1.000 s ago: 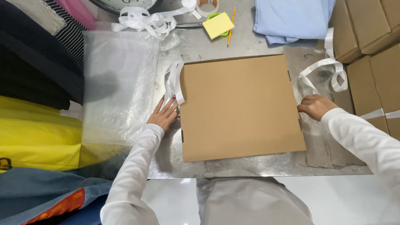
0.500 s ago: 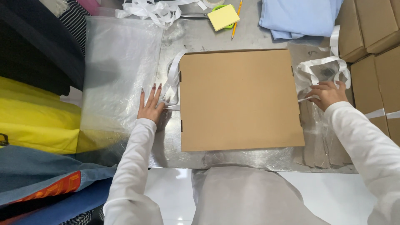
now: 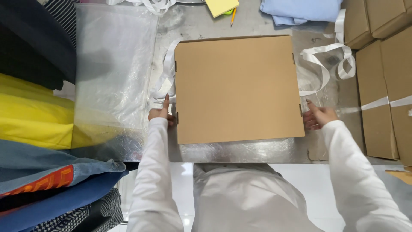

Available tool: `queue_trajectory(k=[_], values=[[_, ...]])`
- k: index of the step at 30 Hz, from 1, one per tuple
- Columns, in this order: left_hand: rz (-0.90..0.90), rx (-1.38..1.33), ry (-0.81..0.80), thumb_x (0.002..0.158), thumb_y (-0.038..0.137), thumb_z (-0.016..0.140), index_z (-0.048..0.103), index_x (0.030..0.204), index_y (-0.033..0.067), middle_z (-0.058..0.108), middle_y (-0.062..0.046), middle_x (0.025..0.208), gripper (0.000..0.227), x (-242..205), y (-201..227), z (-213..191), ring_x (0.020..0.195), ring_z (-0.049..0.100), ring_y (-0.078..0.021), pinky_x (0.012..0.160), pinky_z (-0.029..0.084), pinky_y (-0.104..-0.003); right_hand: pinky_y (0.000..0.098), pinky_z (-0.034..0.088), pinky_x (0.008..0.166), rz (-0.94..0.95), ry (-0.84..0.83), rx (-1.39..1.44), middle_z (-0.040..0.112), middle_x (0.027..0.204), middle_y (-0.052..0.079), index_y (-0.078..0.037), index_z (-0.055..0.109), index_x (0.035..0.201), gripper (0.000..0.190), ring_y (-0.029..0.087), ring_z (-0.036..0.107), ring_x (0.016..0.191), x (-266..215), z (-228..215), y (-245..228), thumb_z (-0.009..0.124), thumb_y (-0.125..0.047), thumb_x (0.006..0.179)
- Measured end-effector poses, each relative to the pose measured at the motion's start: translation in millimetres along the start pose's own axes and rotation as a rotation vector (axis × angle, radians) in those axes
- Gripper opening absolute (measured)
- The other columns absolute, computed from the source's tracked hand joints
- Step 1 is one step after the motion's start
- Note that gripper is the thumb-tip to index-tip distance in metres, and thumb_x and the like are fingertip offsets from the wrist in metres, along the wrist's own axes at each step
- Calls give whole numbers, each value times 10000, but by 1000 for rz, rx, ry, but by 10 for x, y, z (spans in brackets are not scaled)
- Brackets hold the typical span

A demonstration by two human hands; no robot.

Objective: The person folds a black garment and places it into a clear plastic bag. They then place the bagged garment into a cardboard box, close the box, and tie it with a white ribbon.

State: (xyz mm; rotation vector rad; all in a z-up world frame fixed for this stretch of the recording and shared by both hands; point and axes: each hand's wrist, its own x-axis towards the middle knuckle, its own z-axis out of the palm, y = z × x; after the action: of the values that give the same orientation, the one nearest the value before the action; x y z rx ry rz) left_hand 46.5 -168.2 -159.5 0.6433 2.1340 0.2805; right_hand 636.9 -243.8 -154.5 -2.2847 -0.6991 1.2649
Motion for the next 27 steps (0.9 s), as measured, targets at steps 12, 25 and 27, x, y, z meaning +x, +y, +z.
queue_trajectory(k=[12,25,27], values=[[236,267,197,1012,703,455,785,1206,130,786,-163,1234,689,975,-46,498,1269,703,-352,1059,566,-469,476,628,909,-138,272,-201,809,992,136,-84,813,1144,626,353,783,963,1066,392,109,786,-680,956],[523,-26,292,1113,452,416,763,1290,136,793,-217,1150,502,966,-194,564,1205,694,-482,1070,541,-581,301,660,663,-280,263,561,751,828,160,-129,795,1046,275,204,782,750,1330,612,145,853,-391,988],[680,-70,271,1104,334,356,728,1370,213,752,-321,1172,473,721,-69,499,1227,650,-551,1092,517,-626,301,673,674,-320,174,625,738,831,183,-83,749,987,292,211,792,725,1414,581,118,873,-348,988]])
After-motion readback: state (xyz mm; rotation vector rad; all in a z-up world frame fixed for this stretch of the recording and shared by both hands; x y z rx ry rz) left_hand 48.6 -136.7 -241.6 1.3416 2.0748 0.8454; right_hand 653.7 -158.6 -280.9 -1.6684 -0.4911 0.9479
